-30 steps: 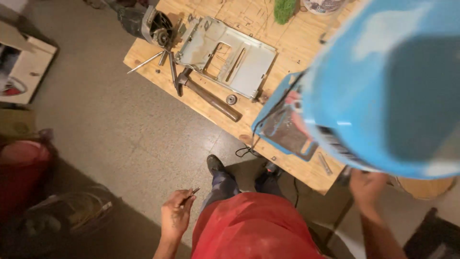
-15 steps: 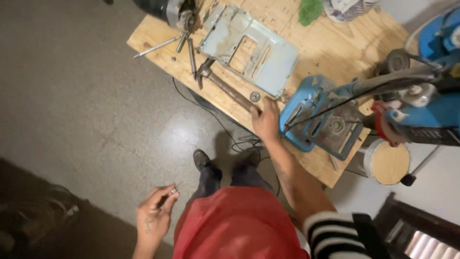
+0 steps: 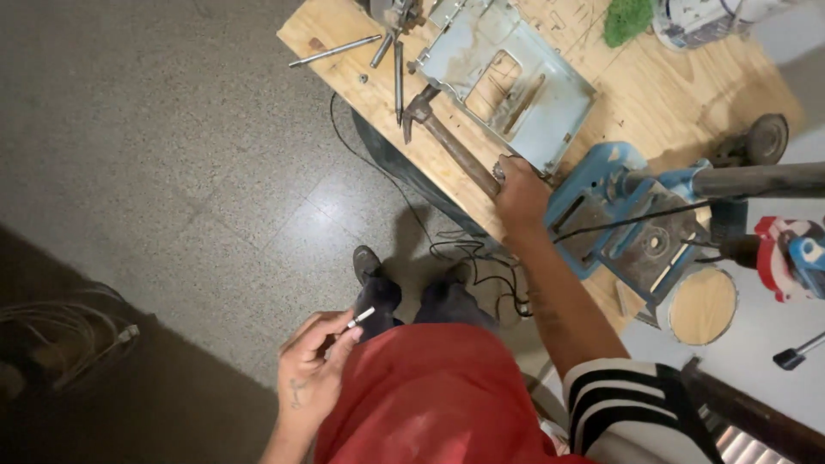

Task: Repairing a small mechanical component by grinding a metal pin and assembling gear parts on a workbench

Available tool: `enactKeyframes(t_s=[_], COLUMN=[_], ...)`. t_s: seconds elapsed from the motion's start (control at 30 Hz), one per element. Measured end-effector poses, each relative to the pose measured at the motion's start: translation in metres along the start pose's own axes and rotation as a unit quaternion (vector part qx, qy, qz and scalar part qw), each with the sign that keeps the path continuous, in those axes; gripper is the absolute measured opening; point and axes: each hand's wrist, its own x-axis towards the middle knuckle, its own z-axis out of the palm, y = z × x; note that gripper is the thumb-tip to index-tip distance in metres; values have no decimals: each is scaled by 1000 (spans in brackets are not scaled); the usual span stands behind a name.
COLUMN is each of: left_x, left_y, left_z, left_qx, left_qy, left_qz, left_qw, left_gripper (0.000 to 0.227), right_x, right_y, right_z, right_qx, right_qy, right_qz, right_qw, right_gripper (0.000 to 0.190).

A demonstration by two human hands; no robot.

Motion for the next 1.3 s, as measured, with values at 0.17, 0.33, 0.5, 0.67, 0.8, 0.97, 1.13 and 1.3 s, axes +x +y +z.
enactKeyframes(t_s=[0.17, 0.33, 0.5, 0.67, 0.8, 0.97, 1.13, 1.3], left_x=[2, 2, 4, 11, 9, 1, -5, -5], left_y=[1, -4, -13, -8, -17, -29, -33, -24], left_z=[-8, -4, 10, 23, 24, 20, 15, 6], left_qx=[13, 20, 26, 23, 14, 35, 15, 31], left_qy=[-34, -43, -78, -122, -138, -140, -134, -133], left_qz=[-1, 0, -27, -12, -7, -55, -36, -30], left_qw=[999, 999, 996, 992, 990, 988, 990, 990], left_gripper=[20, 15, 15, 17, 17, 17, 18, 17], right_x=[1, -42, -110, -114, -119, -142, -91, -18], right_y=[-16, -58, -79, -103, -109, -75, -74, -20], right_z=[-33, -97, -101, -124, -128, -78, -94, -43], right_qx=[-94, 131, 257, 355, 402, 67, 148, 108], right_qy=[16, 108, -23, -170, -273, -155, -142, -54], right_qz=[-78, -22, 134, 98, 126, -64, 27, 9], right_qw=[992, 985, 957, 914, 865, 984, 978, 993], right_gripper=[21, 31, 20, 20, 35, 17, 49, 55])
